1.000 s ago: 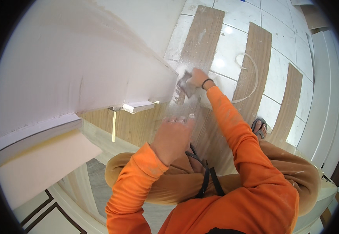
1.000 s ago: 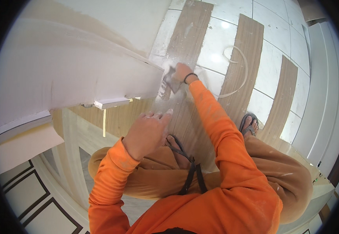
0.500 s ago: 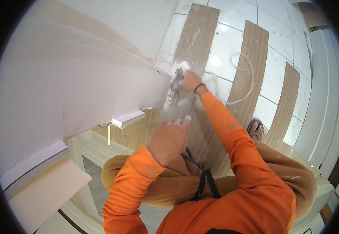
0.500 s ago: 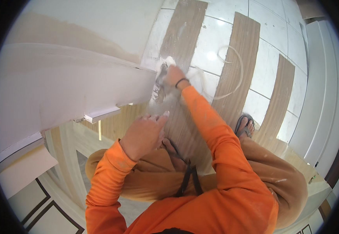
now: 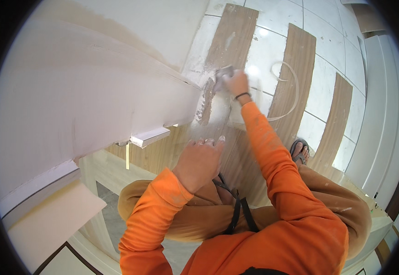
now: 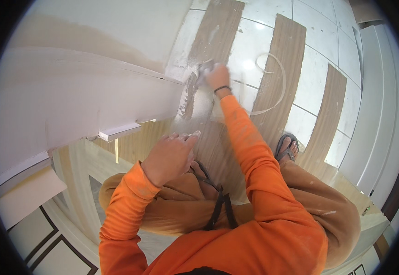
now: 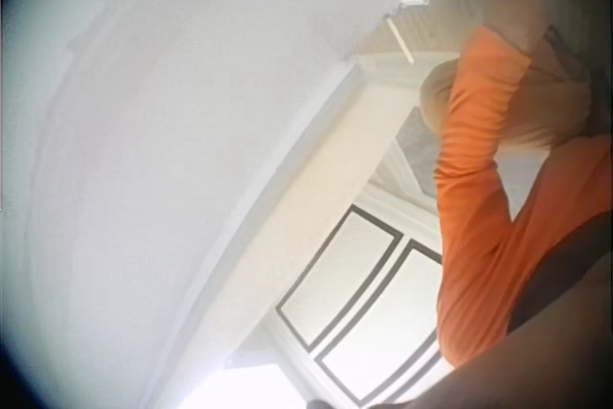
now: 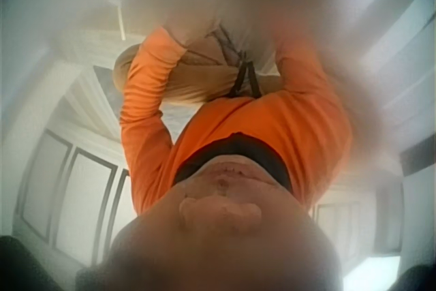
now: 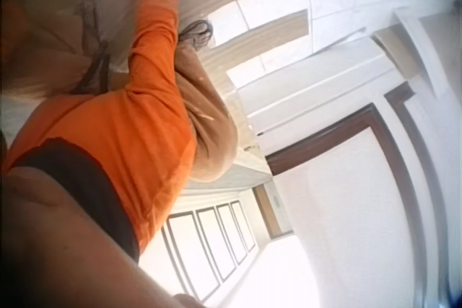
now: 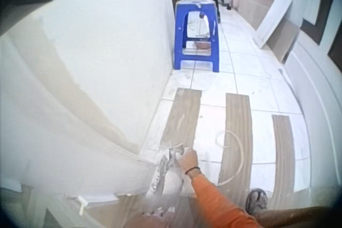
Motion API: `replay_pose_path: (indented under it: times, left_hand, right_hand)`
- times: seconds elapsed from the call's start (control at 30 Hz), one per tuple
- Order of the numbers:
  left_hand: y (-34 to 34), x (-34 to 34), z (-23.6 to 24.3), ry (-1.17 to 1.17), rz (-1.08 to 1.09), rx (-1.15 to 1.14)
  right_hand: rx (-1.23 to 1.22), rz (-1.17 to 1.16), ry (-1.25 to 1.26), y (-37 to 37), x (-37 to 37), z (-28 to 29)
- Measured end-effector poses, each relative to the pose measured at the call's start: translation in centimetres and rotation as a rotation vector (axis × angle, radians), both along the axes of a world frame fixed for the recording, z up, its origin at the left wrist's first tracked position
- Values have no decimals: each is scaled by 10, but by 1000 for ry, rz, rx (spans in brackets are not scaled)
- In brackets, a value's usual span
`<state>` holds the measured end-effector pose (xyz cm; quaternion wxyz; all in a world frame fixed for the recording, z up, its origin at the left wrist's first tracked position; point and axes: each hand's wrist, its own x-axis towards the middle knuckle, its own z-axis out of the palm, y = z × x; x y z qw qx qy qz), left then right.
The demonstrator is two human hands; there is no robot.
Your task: The person squats on the floor and uses a putty knife to apply plaster to a white wall, smoothing it along the baseboard. The person stands up, retrieves more plaster from a bucket, and continues applying it to the wall.
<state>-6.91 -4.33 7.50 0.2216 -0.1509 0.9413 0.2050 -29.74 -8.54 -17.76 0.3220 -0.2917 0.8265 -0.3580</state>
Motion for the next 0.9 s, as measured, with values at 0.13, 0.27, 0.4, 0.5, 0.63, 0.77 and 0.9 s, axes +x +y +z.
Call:
replay_pose_path:
  times: [0.13, 0.27, 0.4, 0.5, 0.63, 0.77, 0.9]
  left_hand:
    - [2, 7, -6, -3, -2, -16]
    - [19, 11, -18, 0, -11, -16]
    - [25, 0, -14, -129, -46, 62]
    - [31, 8, -16, -69, -79, -34]
    - [31, 3, -11, 45, -21, -26]
    - [36, -10, -13, 56, -13, -16]
    - [38, 0, -21, -1, -5, 30]
  right_hand:
    - [-85, -33, 387, 24, -83, -30]
    - [248, 478, 152, 43, -105, 19]
    - [502, 621, 656, 57, -96, 38]
    - [267, 723, 915, 57, -39, 63]
    - [-310, 1330, 573, 86, 55, 42]
    - [-732, 1358, 425, 96, 130, -29]
    - [-680, 1470, 346, 83, 141, -38]
